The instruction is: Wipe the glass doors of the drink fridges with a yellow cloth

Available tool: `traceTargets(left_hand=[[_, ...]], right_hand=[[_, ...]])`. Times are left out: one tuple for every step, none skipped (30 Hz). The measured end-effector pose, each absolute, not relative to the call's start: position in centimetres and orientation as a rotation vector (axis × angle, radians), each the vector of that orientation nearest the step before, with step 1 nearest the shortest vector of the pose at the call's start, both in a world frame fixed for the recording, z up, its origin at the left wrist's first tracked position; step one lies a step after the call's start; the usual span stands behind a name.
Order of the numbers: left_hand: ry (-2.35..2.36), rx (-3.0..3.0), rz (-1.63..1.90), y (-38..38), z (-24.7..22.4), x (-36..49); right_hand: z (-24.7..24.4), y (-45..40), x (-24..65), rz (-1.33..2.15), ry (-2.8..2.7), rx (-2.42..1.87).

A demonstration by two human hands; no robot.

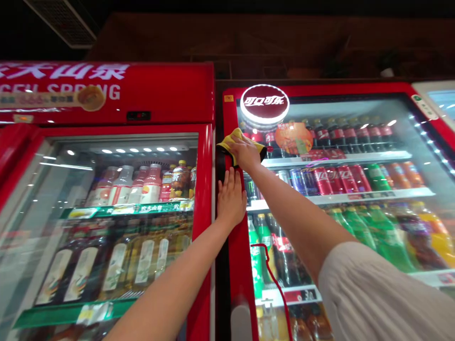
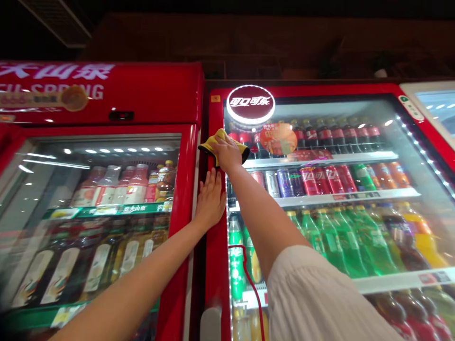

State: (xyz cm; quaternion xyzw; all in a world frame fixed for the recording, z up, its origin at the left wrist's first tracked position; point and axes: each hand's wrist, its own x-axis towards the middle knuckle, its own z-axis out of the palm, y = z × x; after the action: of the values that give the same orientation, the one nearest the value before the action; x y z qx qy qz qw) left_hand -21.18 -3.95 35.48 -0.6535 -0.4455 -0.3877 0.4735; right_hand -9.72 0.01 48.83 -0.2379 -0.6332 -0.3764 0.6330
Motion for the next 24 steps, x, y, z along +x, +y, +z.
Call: traceTargets(left_hand=[[-1.097, -1.586, -0.938, -4.0, 35.7, -20.7], [-1.107, -1.572, -0.927, -4.1, 36.0, -20.3], [-1.117, -1.557, -0.915, -4.2, 36.3, -19.8], [-1.127, -1.54, -0.903, -4.3, 36.5, -19.4], [-1.133, -1.524, -0.89, -4.4, 36.7, -19.0], [-1.136, -1.512, -0.876, -4.5, 36.8, -18.6], [-1.135, -1.504, -0.86, -4.5, 36.9, -18.3], [-1.134, -1.499, -0.845, -4.5, 36.9, -18.1], [-1.133, -1.494, -0.831, -4.4, 36.9, -18.0], [-1.133, -1.487, -0.822, -4.3, 36.8, -17.9], [-1.136, -1.477, -0.817, -4.1, 36.7, -17.8], [-1.14, -1.465, -0.815, -4.0, 36.6, -17.8], [-1.146, -1.455, -0.815, -3.8, 36.5, -17.8], [-1.15, -1.447, -0.816, -3.7, 36.4, -17.8], [-1.152, -1.443, -0.817, -3.5, 36.3, -17.8], [-1.152, -1.441, -0.821, -3.4, 36.2, -17.7], [-1.151, -1.44, -0.826, -3.4, 36.2, -17.7], [-1.149, -1.438, -0.833, -3.3, 36.1, -17.6], [-1.147, -1.436, -0.842, -3.3, 36.1, -17.5], [-1.146, -1.435, -0.852, -3.2, 36.1, -17.4], [-1.145, -1.434, -0.864, -3.2, 36.1, -17.3], [-1.143, -1.433, -0.878, -3.1, 36.1, -17.2], [-1.139, -1.429, -0.894, -3.0, 36.1, -17.1], [-1.131, -1.424, -0.91, -2.9, 36.0, -17.0]], right_hand=[[49.1, 0.1, -9.4, -0.868, -1.452, -0.55], [49.4, 0.3, -8.9, -0.877, -1.453, -0.559], [49.7, 0.5, -8.2, -0.885, -1.449, -0.571], [50.0, 0.7, -7.4, -0.887, -1.435, -0.592], [50.3, 0.9, -6.4, -0.884, -1.416, -0.621], [50.6, 1.2, -5.3, -0.877, -1.395, -0.651], [50.8, 1.5, -4.2, -0.87, -1.378, -0.676], [50.9, 1.8, -3.0, -0.864, -1.366, -0.695], [50.8, 2.1, -1.7, -0.858, -1.354, -0.708], [50.6, 2.5, -0.5, -0.853, -1.34, -0.715], [50.3, 2.9, 0.7, -0.846, -1.324, -0.722], [49.9, 3.3, 1.9, -0.834, -1.301, -0.733], [49.4, 3.7, 3.1, -0.817, -1.268, -0.751], [48.9, 4.1, 4.2, -0.794, -1.228, -0.772], [48.4, 4.5, 5.2, -0.771, -1.19, -0.793], [48.0, 4.8, 6.0, -0.751, -1.156, -0.812], [47.7, 5.1, 6.5, -0.734, -1.129, -0.826], [47.6, 5.3, 6.7, -0.726, -1.109, -0.83], [47.5, 5.3, 6.6, -0.728, -1.101, -0.823], [47.5, 5.3, 6.1, -0.74, -1.104, -0.806], [47.4, 5.2, 5.3, -0.759, -1.115, -0.782], [47.3, 5.1, 4.4, -0.782, -1.135, -0.757], [47.0, 4.9, 3.3, -0.81, -1.167, -0.731], [46.4, 4.6, 2.3, -0.842, -1.211, -0.704]])
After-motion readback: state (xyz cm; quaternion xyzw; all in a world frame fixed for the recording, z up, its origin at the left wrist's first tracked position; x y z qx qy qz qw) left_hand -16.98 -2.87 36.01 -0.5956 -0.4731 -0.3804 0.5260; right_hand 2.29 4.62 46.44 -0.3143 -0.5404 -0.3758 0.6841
